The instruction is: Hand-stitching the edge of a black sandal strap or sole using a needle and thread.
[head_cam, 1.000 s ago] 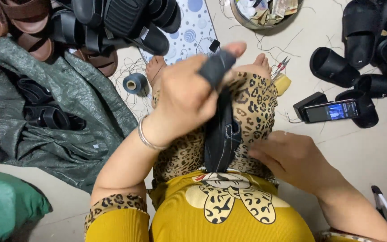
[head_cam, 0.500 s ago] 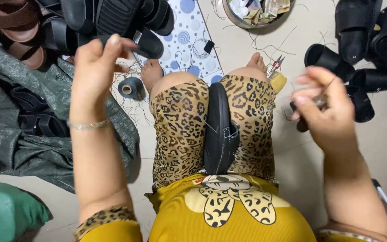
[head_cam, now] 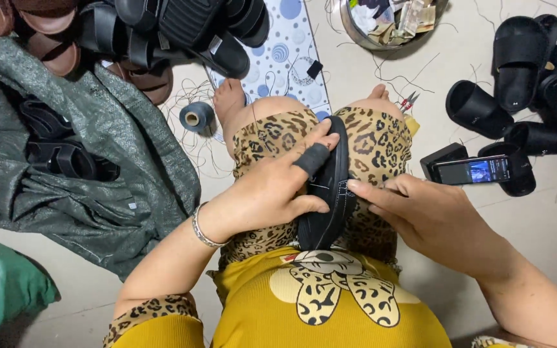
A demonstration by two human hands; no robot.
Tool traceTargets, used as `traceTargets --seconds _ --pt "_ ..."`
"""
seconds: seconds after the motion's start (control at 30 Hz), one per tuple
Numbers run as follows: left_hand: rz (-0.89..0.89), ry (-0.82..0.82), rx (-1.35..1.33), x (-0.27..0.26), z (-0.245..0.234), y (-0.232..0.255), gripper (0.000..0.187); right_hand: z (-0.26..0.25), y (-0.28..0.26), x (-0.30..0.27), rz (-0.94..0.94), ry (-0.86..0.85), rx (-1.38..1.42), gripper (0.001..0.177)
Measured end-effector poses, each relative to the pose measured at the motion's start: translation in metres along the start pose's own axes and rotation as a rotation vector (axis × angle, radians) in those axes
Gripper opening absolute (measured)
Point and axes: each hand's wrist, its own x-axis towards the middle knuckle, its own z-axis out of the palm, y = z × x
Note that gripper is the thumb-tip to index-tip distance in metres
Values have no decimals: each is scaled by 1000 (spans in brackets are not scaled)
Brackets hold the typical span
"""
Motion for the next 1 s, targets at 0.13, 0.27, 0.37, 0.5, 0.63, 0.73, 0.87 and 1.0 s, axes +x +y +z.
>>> traceTargets --seconds 0.13,0.27,0.37,0.5,0.63,0.73,0.87,1.0 --pt "36 32 48 4 5 -7 99 0 4 1 35 -70 -118 52" --pt "66 57 72 4 9 -10 99 -6 4 2 24 -153 -287 60" --pt "88 87 78 5 14 -14 99 -15 2 5 -20 -140 -343 61" --pt "58 62 78 6 11 -10 99 -23 4 12 -6 -218 -359 62" --pt "86 86 84 7 15 -13 97 -26 1 13 25 -260 -371 62" --pt "146 148 131 11 20 -18 94 -30 -6 15 -16 -218 -391 62" --pt "185 238 216 12 30 -22 97 -27 -12 24 -23 -185 -502 42" --pt "196 276 209 16 36 -30 97 -23 -13 51 52 -315 -307 16"
